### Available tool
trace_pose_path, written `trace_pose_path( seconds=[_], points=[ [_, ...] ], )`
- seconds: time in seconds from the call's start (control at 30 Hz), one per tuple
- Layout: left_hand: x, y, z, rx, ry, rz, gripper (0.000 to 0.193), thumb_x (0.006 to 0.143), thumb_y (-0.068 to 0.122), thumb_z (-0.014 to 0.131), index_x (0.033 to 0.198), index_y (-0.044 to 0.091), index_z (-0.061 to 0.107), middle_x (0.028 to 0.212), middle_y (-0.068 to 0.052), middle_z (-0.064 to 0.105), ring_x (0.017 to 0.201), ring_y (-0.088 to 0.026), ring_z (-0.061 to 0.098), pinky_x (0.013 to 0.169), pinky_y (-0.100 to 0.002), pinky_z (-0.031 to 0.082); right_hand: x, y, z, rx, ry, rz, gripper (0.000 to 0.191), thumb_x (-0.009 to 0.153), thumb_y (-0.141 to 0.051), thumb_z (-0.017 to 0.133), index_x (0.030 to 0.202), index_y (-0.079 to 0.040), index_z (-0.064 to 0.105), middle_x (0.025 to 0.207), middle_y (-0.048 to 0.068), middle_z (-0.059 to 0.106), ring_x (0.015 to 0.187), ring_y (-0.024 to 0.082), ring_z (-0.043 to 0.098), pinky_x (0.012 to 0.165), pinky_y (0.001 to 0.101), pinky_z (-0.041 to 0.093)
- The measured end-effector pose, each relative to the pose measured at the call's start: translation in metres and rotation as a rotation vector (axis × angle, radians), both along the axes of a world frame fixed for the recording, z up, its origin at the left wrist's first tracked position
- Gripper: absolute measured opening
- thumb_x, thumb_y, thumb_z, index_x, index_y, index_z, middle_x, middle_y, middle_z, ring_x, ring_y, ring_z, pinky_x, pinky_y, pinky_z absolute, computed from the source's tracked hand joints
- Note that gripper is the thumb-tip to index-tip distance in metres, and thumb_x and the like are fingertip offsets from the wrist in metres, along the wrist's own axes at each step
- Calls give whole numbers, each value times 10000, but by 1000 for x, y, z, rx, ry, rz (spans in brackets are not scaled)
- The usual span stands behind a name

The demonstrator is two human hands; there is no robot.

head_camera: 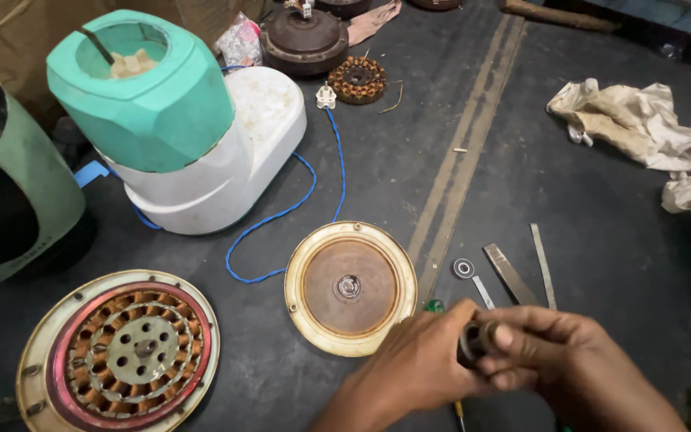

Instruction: The person sits on the workshop floor assembling a mixer grinder motor. They fit the rotor shaft with its bearing into the round base plate, tap and press the shaft assembly into place by hand, use a file and pliers on the parts, and set the assembled base plate aside with the other motor components.

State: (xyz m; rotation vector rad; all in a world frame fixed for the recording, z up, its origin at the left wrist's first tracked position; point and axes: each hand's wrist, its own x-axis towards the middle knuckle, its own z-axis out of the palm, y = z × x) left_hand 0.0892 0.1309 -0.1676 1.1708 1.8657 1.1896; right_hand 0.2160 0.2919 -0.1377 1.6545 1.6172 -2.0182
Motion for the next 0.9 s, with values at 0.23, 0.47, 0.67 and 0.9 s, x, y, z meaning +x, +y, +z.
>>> trace_pose_path(
  seconds=[0.23, 0.47, 0.67, 0.9],
  points=[
    [8, 10, -12, 198, -994, 206, 491, 789, 323, 799, 1181, 104, 602, 997, 22, 689, 928, -104, 667, 780, -298, 556, -5, -10, 2, 630, 51, -18, 404, 990, -125, 700, 1363, 31, 697, 1071, 253, 747, 896, 278, 692, 739, 404, 538],
    [13, 13, -18, 433, -1291, 323, 350, 885, 328, 761, 1080, 54, 662, 993, -24, 696, 935, -108, 645, 865, -276, 522, -3, -29, -36, -139, 118, -227, 570, 968, -324, 567, 1448, -16, 568, 1195, 158, 692, 1055, 298, 692, 936, 528, 545],
    [12, 12, -9, 274, -1085, 424, 399, 863, 442, 744, 1030, 82, 707, 889, 25, 679, 828, -65, 612, 731, -252, 486, -2, -32, -40, -108, 226, -224, 340, 921, -243, 670, 1158, -1, 645, 912, 157, 732, 813, 238, 688, 733, 391, 532],
    [-10, 7, -12, 132, -876, 373, 411, 923, 448, 692, 925, 37, 719, 681, 15, 570, 566, -84, 504, 497, -247, 400, 12, -15, -46, -8, 404, -115, 311, 961, -77, 735, 1261, -6, 687, 846, 153, 677, 722, 268, 634, 615, 388, 469]
  ],
)
